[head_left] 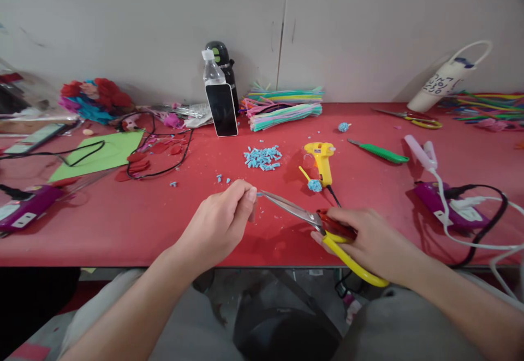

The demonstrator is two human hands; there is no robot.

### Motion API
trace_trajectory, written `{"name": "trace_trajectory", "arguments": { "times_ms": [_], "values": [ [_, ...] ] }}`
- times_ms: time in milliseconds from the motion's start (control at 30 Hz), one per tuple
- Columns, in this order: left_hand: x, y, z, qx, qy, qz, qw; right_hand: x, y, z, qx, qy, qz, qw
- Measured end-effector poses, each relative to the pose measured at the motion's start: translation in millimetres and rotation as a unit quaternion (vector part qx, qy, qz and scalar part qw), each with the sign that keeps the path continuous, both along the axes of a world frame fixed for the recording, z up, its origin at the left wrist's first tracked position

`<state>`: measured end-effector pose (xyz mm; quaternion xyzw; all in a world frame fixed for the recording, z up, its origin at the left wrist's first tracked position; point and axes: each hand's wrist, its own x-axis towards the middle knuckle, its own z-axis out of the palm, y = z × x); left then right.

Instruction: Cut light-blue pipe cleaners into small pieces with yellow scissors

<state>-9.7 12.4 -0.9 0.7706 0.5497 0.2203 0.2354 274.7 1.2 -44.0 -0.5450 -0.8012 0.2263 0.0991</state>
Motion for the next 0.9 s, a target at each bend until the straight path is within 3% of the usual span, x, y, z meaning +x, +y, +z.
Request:
{"name": "trace_trajectory", "arguments": {
  "times_ms": [300,600,900],
  "values": [
    [-0.4,-0.5,-4.0,0.008,-0.014,0.001,1.000,0.8,0.3,-6.0,-0.006,-0.008,-0.023,1.000],
    [-0.8,-0.8,-1.2,0.006,-0.005,-0.003,1.000,-5.8,-0.9,8.8,-0.041,0.034,-0.028,0.998],
    [1.1,-0.9,0.6,0.012,0.003,-0.001,1.000,-2.1,-1.8,2.2,-0.037,0.035,-0.011,0.999]
  ]
}}
